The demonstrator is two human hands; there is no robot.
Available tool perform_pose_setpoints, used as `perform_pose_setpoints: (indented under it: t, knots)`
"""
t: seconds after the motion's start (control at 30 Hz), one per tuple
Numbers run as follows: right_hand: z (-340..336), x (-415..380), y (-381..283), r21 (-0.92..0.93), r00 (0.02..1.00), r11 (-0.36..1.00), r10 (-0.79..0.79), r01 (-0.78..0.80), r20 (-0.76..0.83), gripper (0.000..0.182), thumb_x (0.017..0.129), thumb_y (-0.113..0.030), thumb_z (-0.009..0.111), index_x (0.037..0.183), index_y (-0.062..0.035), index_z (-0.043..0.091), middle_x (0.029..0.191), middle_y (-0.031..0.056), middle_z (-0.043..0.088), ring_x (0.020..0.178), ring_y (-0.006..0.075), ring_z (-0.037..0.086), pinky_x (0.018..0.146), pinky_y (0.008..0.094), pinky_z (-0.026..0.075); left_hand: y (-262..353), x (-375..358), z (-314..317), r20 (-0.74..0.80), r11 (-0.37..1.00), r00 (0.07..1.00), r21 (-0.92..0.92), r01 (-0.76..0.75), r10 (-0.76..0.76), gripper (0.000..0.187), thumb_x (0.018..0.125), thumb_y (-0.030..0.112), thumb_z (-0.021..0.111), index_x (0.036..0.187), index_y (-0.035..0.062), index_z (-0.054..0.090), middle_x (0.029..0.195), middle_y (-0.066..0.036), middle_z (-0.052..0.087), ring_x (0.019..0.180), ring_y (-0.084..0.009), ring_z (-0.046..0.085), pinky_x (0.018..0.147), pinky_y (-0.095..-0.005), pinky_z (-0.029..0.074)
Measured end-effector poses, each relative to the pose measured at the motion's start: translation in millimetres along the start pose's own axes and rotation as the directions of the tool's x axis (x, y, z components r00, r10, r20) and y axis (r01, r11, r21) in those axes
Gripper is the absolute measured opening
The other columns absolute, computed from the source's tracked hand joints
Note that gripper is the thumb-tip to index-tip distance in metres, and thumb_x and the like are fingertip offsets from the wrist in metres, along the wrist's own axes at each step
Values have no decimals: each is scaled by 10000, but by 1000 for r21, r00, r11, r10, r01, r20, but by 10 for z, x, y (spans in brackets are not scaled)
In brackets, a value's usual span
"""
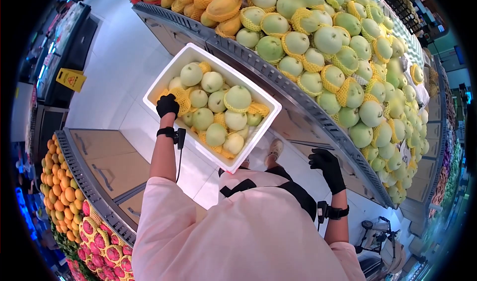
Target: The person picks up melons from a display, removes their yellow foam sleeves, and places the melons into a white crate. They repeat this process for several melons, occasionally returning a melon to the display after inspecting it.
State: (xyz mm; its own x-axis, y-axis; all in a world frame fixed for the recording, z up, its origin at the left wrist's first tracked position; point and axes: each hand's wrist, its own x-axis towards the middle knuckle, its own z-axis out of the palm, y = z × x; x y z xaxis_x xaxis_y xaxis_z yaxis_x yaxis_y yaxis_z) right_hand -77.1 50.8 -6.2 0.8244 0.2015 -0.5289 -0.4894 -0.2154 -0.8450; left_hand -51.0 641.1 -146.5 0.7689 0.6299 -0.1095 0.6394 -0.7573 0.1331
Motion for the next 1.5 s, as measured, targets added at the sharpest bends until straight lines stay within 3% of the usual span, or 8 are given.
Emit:
perform_pose_setpoints:
  t: [0.13,0.3,0.5,0.73,0.87,1.03,1.27,1.5]
  knots:
    - [-15,-89,15,20,1000,1000,-14,14,1,271,898,-107,585,1151,-10,593,940,90,677,787,156,640,705,283,532,120,-39,106,-312,989,945,-76,-125,95,343,768,84,573,1104,116,634,1148,-171,591,989,-368,601,817,-451,507]
    - [18,-114,-21,-19,1000,1000,18,-18,-5,272,899,-77,559,1161,-9,585,950,96,676,800,160,638,712,282,531,26,-3,590,427,981,898,102,-164,106,260,797,194,553,986,91,698,1029,-187,666,999,-339,632,840,-414,507]
    - [-78,-120,80,14,1000,1000,-8,9,-19,279,896,-46,534,1170,-12,577,942,97,675,806,160,633,705,278,531,327,-253,294,-41,980,979,-18,-200,199,242,779,226,565,757,16,684,818,-208,670,794,-372,653,705,-448,520]
    - [-150,-139,35,-116,993,992,46,-58,-104,243,910,-230,581,866,-1,651,692,59,631,601,136,595,572,252,490,749,-524,183,-61,887,955,-357,-294,292,460,936,340,456,670,17,646,688,-182,651,639,-343,629,597,-450,487]
    - [-223,-193,-104,-231,970,958,118,-167,-212,402,894,-369,591,688,-24,613,500,34,530,437,127,507,460,267,399,1410,-1008,58,421,313,862,-890,332,283,387,951,236,485,621,62,589,520,-53,547,420,-165,477,412,-287,358]
    - [-796,164,814,-770,796,567,-591,294,-131,397,903,-324,555,636,-32,598,515,64,522,453,155,492,472,339,364,2045,-1495,334,641,-346,561,-442,828,524,396,944,235,488,570,173,375,519,2,375,451,-127,388,426,-252,298]
    - [-1024,-485,580,-244,906,952,-260,184,-334,252,886,-194,511,736,-39,640,661,46,615,515,160,518,509,284,416,2496,-2098,583,636,-29,82,-94,995,768,405,942,349,430,580,191,341,495,28,286,460,-157,370,458,-278,331]
    - [-1443,-1122,835,82,798,997,39,13,-602,200,882,-207,575,799,-44,657,643,10,600,480,86,465,454,234,362,2990,-2587,432,621,58,29,-120,991,783,307,947,294,452,662,183,426,618,26,431,520,-140,429,506,-266,375]
